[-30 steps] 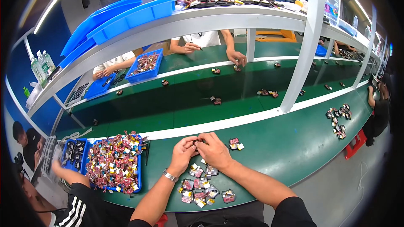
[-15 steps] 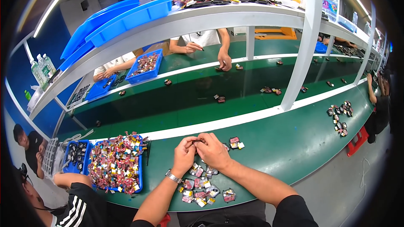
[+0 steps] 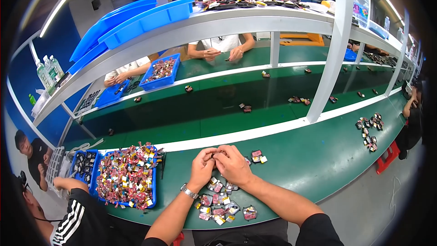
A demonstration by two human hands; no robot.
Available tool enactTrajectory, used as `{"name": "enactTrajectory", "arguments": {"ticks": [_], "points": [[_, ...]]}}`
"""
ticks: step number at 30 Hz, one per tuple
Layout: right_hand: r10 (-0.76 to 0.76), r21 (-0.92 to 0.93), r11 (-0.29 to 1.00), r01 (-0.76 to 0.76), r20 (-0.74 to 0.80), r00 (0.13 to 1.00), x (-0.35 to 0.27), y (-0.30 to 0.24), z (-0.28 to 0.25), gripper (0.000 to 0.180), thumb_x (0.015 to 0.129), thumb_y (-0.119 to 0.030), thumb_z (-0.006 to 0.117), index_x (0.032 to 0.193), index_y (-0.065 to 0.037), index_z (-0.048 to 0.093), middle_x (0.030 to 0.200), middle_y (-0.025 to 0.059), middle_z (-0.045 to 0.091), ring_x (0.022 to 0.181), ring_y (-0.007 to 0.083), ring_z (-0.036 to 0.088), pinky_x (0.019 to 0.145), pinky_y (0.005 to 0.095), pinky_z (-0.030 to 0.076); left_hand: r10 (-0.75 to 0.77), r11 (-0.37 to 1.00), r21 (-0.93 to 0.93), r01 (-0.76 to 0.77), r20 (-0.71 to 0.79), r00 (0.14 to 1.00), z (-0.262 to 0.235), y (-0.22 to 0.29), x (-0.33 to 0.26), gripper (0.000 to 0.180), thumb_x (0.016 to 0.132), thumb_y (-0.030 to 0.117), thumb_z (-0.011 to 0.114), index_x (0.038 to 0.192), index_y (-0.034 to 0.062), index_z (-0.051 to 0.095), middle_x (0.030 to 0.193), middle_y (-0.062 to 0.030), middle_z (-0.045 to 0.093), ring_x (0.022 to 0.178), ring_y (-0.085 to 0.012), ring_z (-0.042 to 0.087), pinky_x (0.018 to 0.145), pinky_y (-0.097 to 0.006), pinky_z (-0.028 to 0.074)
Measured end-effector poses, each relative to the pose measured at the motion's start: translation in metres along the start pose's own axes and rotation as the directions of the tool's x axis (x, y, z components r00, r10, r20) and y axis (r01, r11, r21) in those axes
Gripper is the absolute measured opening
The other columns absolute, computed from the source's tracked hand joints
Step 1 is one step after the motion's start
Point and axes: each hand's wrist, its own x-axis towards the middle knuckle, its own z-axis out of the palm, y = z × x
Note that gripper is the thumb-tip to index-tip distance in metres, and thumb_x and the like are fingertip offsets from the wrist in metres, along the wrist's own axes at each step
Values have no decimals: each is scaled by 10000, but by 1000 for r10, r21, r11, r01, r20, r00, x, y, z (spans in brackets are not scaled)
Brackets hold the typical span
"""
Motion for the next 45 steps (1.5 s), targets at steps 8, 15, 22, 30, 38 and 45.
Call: {"name": "enactTrajectory", "arguments": {"ticks": [8,15,22,30,38,45], "points": [[36,3,999,-36,-5,999,2,0,-1,156,732,-10,688,876,-29,631,969,96,601,873,269,599,739,353,521,-14,1000,5,14,21,1000,-1,-1,1,273,935,-53,432,1196,-40,509,1118,-100,627,964,-129,620,826,-264,545],[7,43,999,-8,24,1000,3,-7,1,178,726,-11,688,894,-30,633,984,102,598,879,282,594,756,360,517,89,980,182,-83,-20,996,-11,-11,2,228,927,-62,442,1135,-43,533,1070,-111,643,944,-117,622,781,-246,539],[-24,-97,995,26,27,999,2,0,-6,189,727,-31,691,909,-33,642,1017,103,591,886,271,594,743,351,523,-125,990,-77,122,-42,991,-3,2,3,249,931,-37,482,1176,-25,526,1076,-86,646,935,-119,635,780,-245,553],[-19,-173,985,26,44,999,-5,8,-1,115,780,-77,687,878,-32,647,1002,73,594,850,236,596,693,334,529,-164,967,-195,163,12,986,-5,0,2,258,932,-32,499,1189,-14,500,1060,-85,639,948,-157,647,805,-302,574],[4,-146,989,1,32,999,-4,5,-1,137,786,-76,683,914,-35,659,1011,76,595,828,238,591,684,335,530,-136,963,-230,142,43,990,-9,-1,2,282,924,-48,499,1204,-9,490,1120,-104,627,989,-164,635,821,-293,566],[19,-169,985,-13,36,999,-6,-1,-4,307,748,-59,688,1053,-36,660,1069,119,580,870,272,586,735,356,525,-120,936,-326,130,51,991,-12,-3,3,287,924,-52,494,1206,1,485,1151,-114,612,1017,-170,626,833,-288,560]]}}
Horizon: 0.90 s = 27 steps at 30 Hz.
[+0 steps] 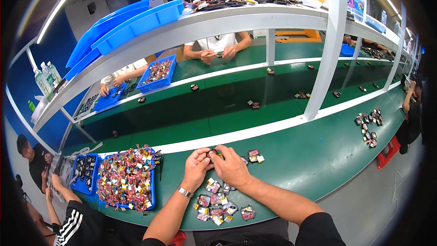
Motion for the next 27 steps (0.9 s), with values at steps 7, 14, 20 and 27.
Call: {"name": "enactTrajectory", "arguments": {"ticks": [7,14,20,27], "points": [[-26,33,999,26,-9,1000,1,-5,-2,347,730,-70,708,1067,-13,643,1100,136,569,883,280,578,745,368,520,43,999,-20,-42,41,998,-2,2,-2,292,922,-53,494,1208,4,482,1156,-116,606,1038,-184,613,862,-314,549],[-28,-3,1000,28,-5,1000,2,0,-8,375,720,-85,719,1077,-9,633,1101,127,569,879,276,574,743,358,517,26,999,-45,-24,44,999,3,-2,1,299,919,-54,497,1211,7,479,1165,-121,602,1044,-196,608,867,-342,543],[120,31,992,-118,-54,991,28,36,-17,311,725,-85,692,1032,-75,644,1089,109,568,891,280,586,777,368,516,62,998,-2,-62,14,998,5,10,0,482,897,23,548,1342,35,363,1352,-224,491,1157,-354,574,926,-456,521],[452,-266,812,-520,-278,848,47,222,-67,198,714,-107,671,895,-32,701,991,145,604,962,335,575,858,414,492,9,999,38,-12,70,998,5,9,4,385,908,7,520,1276,-9,406,1283,-236,538,1101,-341,607,906,-421,536]]}}
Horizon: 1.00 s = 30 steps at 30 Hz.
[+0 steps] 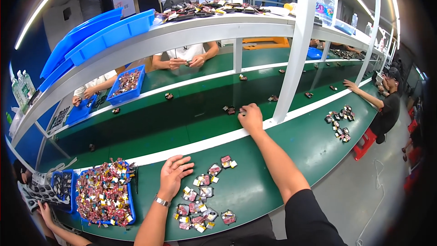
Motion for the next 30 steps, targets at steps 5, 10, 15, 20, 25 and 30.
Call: {"name": "enactTrajectory", "arguments": {"ticks": [5,10,15,20,25,30], "points": [[88,-307,951,-24,196,977,3,26,-7,366,758,-173,694,1091,-28,651,1041,145,612,960,325,595,855,416,493,-25,1000,16,24,5,1000,0,-2,-2,348,905,46,568,1225,-15,446,1245,-233,566,1069,-328,626,879,-408,546],[-432,-61,901,429,-55,900,-30,-21,-86,172,722,-106,723,836,-53,606,862,117,581,819,302,583,697,378,505,-35,999,29,35,-19,999,-4,-4,-3,313,895,40,577,1186,-23,480,1184,-226,601,1024,-320,644,846,-396,553],[-87,-25,996,84,-379,921,0,103,-147,87,824,-52,612,742,-37,585,718,114,599,669,306,590,618,391,472,11,988,156,-3,-51,999,1,-8,0,231,886,-7,550,1112,-44,520,1066,-230,649,910,-309,674,765,-363,563],[561,79,812,-579,-379,736,45,229,-136,273,797,-122,552,1037,-93,679,1002,134,679,984,309,637,884,409,497,92,965,254,-64,-99,991,-4,-15,-3,219,864,18,572,1070,-37,521,963,-216,663,790,-286,671,705,-338,551],[302,67,953,-296,-292,907,82,247,-102,336,734,-58,553,1035,-127,686,1104,93,632,1113,297,530,975,387,432,107,945,320,-65,-116,987,-7,-20,-3,238,867,28,584,1091,-8,512,915,-160,659,758,-230,642,705,-312,526],[267,-93,960,-263,38,963,97,239,-80,392,786,-317,625,1153,-187,675,1270,80,556,1216,282,453,1021,439,357,19,979,204,-4,-73,997,-5,-8,-4,219,888,-17,596,1100,-23,541,1003,-175,637,931,-283,632,845,-403,522]]}}
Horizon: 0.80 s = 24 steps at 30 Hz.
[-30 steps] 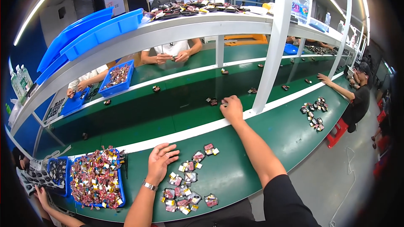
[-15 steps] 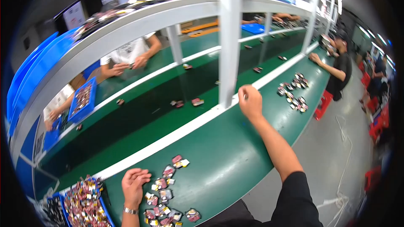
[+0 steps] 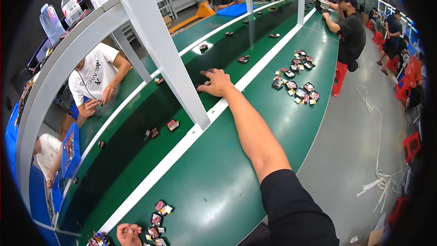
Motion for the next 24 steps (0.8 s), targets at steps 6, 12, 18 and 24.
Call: {"name": "enactTrajectory", "arguments": {"ticks": [6,12,18,24], "points": [[-186,-334,898,288,306,934,7,-30,10,538,815,-607,557,1236,-279,627,1291,93,528,1238,283,427,987,446,359,101,986,142,-84,-115,988,-7,-5,-5,213,873,21,577,1075,1,513,888,-155,656,745,-223,636,687,-307,515],[-237,-275,925,262,121,964,9,-13,5,381,807,-431,617,976,-92,658,1041,149,612,959,334,623,820,438,525,59,995,89,-54,-52,997,8,-6,2,156,886,1,553,1037,-30,527,884,-210,675,737,-276,664,665,-343,525],[25,54,999,-3,-422,906,-54,-51,-26,383,798,-394,704,851,-27,608,918,146,597,858,349,597,749,428,486,38,999,30,-37,-9,999,3,-2,-1,130,904,4,549,1025,-41,555,907,-217,678,771,-279,671,695,-348,542],[13,-30,999,-18,-149,989,-161,-71,-68,362,766,-333,752,809,-17,580,800,153,570,752,346,590,656,419,468,-18,988,155,5,83,996,10,2,2,123,903,-8,541,1009,-46,593,914,-174,683,798,-208,669,727,-303,538]]}}
